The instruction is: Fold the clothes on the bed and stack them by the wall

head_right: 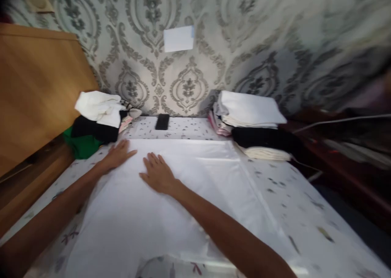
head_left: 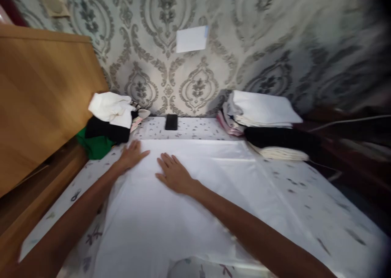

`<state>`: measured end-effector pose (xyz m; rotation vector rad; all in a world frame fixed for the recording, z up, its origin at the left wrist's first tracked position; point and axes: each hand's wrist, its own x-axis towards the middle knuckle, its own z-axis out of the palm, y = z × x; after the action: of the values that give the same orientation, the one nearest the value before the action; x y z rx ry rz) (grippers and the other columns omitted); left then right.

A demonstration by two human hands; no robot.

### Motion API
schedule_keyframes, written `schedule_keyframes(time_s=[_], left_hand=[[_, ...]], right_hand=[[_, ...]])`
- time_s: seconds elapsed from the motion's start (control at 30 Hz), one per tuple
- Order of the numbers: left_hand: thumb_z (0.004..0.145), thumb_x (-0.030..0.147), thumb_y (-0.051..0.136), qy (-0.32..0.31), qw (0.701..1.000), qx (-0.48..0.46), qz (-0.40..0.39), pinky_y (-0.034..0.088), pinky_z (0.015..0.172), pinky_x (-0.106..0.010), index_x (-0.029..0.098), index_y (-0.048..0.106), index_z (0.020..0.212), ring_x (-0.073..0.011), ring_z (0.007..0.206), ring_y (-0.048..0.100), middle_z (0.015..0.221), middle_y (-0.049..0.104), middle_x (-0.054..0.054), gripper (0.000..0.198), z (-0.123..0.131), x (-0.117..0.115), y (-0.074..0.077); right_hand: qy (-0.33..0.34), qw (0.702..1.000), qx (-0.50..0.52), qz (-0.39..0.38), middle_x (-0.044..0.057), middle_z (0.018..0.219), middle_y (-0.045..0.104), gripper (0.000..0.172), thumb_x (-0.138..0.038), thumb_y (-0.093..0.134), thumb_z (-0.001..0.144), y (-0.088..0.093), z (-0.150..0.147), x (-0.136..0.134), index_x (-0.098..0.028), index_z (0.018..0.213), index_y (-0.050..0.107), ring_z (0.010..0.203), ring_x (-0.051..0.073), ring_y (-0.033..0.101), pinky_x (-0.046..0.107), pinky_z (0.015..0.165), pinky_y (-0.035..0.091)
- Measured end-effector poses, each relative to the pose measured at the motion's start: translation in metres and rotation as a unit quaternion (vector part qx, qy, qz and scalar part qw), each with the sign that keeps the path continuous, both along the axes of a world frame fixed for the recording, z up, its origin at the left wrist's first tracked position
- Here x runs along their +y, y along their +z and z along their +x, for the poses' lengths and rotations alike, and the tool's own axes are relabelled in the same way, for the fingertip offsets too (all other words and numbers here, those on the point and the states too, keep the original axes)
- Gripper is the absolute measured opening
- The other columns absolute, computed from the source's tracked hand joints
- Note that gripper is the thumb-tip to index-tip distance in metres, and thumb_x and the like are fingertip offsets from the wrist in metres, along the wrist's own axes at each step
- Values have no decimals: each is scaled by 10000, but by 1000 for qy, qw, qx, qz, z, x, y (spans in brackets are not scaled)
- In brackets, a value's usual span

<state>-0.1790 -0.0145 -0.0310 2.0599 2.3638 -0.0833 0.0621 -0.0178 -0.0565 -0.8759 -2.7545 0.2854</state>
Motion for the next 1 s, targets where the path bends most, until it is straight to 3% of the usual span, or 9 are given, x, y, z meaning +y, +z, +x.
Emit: schedule_keyframes(time_s=[0.07,0.17,0.23,0.3,0.43,0.57,0.67,0.87,1.0], left_hand=[[973,577,298,22,999,-17,-31,264,1173,-587,-16,307,1525,-367,1522,240,1626,271,-270,810,-9,6,-5],[944,615,283,27,999,-18,-6,254,1164,-646,-20,324,1520,-400,1522,228,1623,276,-271,858,-20,16,-17],[926,623,280,27,999,-22,8,261,1160,-656,-29,334,1518,-411,1523,218,1622,270,-275,883,-23,20,-24],[911,620,274,32,999,-25,14,275,1155,-655,-32,345,1518,-411,1525,210,1625,264,-272,893,-23,20,-28],[898,619,242,38,999,-25,15,277,1153,-654,-14,347,1527,-396,1532,199,1636,253,-246,898,-22,19,-30],[897,630,246,33,999,-25,28,282,1150,-647,3,365,1522,-401,1527,213,1628,283,-246,893,-25,20,-31],[897,653,246,34,999,-27,24,276,1152,-646,17,362,1526,-403,1528,208,1628,284,-246,902,-24,20,-30],[961,580,243,41,999,-11,-6,230,1177,-631,10,311,1527,-376,1537,186,1647,226,-252,806,-4,6,-5],[998,491,300,-21,1000,-16,14,245,1171,-602,21,353,1482,-379,1506,234,1613,279,-271,677,1,-26,16]], right_hand=[[13,1000,-1,-22,212,1604,344,626,-485,440,1024,7,3,0,-73,1496,440,1523,299,255,491,1251,204],[30,998,23,-53,171,1596,386,571,-483,439,1028,17,9,12,-118,1463,487,1510,261,296,452,1238,250],[-6,998,38,-56,153,1604,377,556,-461,400,1044,20,18,28,-124,1480,468,1516,237,283,433,1236,254],[-86,995,23,-53,137,1617,356,557,-446,387,1050,20,36,48,-133,1507,435,1524,219,262,418,1238,246],[-227,972,-33,-61,142,1607,375,507,-404,421,1043,12,110,91,-165,1488,462,1520,238,275,458,1221,254],[-308,949,-37,-50,203,1620,319,538,-360,399,1044,4,202,121,-98,1513,402,1529,293,239,528,1227,184],[-336,940,-34,-50,212,1621,310,564,-358,414,1033,2,240,132,-56,1509,398,1511,294,287,463,1214,266],[-359,933,4,-27,235,1523,461,459,-256,357,1024,-1,236,123,-54,1415,485,1434,297,412,465,1168,344],[-350,936,44,-2,210,1533,442,472,-255,374,992,3,246,76,-84,1418,485,1437,294,399,490,1167,353]])
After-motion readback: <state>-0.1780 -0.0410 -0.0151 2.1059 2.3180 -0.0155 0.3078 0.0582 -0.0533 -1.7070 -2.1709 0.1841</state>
